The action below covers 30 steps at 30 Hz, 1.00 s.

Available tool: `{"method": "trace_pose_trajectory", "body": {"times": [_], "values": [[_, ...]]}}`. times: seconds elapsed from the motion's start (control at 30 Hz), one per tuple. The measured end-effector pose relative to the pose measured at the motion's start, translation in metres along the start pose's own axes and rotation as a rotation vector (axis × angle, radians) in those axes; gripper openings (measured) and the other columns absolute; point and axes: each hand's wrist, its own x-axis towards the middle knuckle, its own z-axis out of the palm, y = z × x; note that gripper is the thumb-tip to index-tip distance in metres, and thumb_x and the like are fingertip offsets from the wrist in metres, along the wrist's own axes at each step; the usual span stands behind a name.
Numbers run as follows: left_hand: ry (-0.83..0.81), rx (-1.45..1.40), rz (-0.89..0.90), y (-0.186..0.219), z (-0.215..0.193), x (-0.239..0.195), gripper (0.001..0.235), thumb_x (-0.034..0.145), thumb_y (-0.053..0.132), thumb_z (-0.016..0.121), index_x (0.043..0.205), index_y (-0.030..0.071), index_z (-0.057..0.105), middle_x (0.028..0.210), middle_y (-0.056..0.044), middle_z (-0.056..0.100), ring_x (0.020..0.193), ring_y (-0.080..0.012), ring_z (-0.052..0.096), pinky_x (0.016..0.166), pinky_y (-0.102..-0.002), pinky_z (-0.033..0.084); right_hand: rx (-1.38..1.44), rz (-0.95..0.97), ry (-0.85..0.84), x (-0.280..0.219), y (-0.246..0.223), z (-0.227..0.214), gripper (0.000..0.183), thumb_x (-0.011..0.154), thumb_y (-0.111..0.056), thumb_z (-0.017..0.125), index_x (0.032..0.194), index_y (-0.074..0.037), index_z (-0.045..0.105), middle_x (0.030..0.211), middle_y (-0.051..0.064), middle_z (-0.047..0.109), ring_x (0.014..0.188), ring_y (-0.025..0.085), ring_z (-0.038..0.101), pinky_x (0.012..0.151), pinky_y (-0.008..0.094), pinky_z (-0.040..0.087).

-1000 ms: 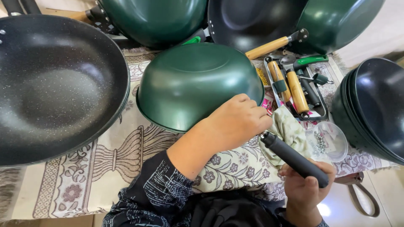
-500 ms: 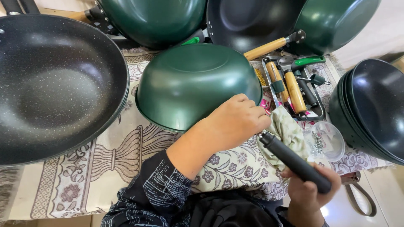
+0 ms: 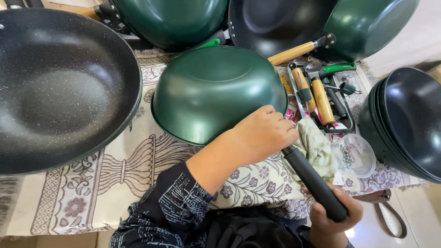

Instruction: Assembling a handle onto a wok using a small wrench to tighten the fastener

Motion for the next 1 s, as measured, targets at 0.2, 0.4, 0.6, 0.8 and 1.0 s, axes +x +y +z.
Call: {"method": "trace_pose_trajectory", "body": {"times": [0.2,0.4,0.6,0.8,1.0], "values": [[-0.063,0.026,0.018,0.003,0.01,-0.002,0.026,0.072,0.002,0.07,0.077,0.025,0.059,0.076,0.007,0.066,0.07,-0.0203,0.064,0.068,-0.036,0.041,0.058,0.115,-0.063,0.003,-0.005,0.006,0.049,0.093,-0.03,0.066,0.122,0.0,0.041,0.092,0.03,0.06,0.065,0.033,0.073,0.064,0.037,0.061],[-0.062,-0.004,0.0,0.003,0.01,-0.001,0.021,0.076,0.006,0.069,0.077,0.024,0.058,0.075,0.006,0.066,0.07,-0.0213,0.064,0.071,-0.037,0.043,0.106,0.124,-0.021,0.021,-0.019,0.025,0.046,0.098,-0.037,0.062,0.123,-0.006,0.039,0.083,0.027,0.061,0.059,0.03,0.069,0.065,0.034,0.055],[-0.13,-0.039,-0.062,0.009,0.009,-0.004,0.027,0.067,0.003,0.071,0.083,0.021,0.059,0.079,0.001,0.062,0.074,-0.0265,0.062,0.07,-0.039,0.043,0.122,0.128,-0.044,0.014,-0.013,0.019,0.048,0.096,-0.036,0.063,0.124,-0.005,0.039,0.088,0.028,0.062,0.06,0.03,0.072,0.062,0.031,0.057],[-0.162,-0.132,-0.058,0.018,0.003,0.0,0.022,0.069,0.009,0.071,0.085,0.019,0.06,0.086,-0.003,0.064,0.077,-0.0296,0.064,0.07,-0.043,0.042,0.147,0.139,-0.05,0.002,-0.002,0.017,0.047,0.098,-0.036,0.062,0.125,-0.007,0.036,0.083,0.027,0.054,0.057,0.033,0.068,0.058,0.035,0.057],[-0.131,-0.252,0.052,0.053,0.025,0.005,0.049,0.069,0.058,0.082,0.088,0.018,0.062,0.084,-0.002,0.063,0.075,-0.0296,0.065,0.072,-0.043,0.045,0.02,0.077,-0.001,-0.035,0.036,0.005,0.052,0.097,-0.036,0.064,0.128,-0.001,0.042,0.105,0.028,0.059,0.089,0.035,0.068,0.088,0.041,0.057]]}}
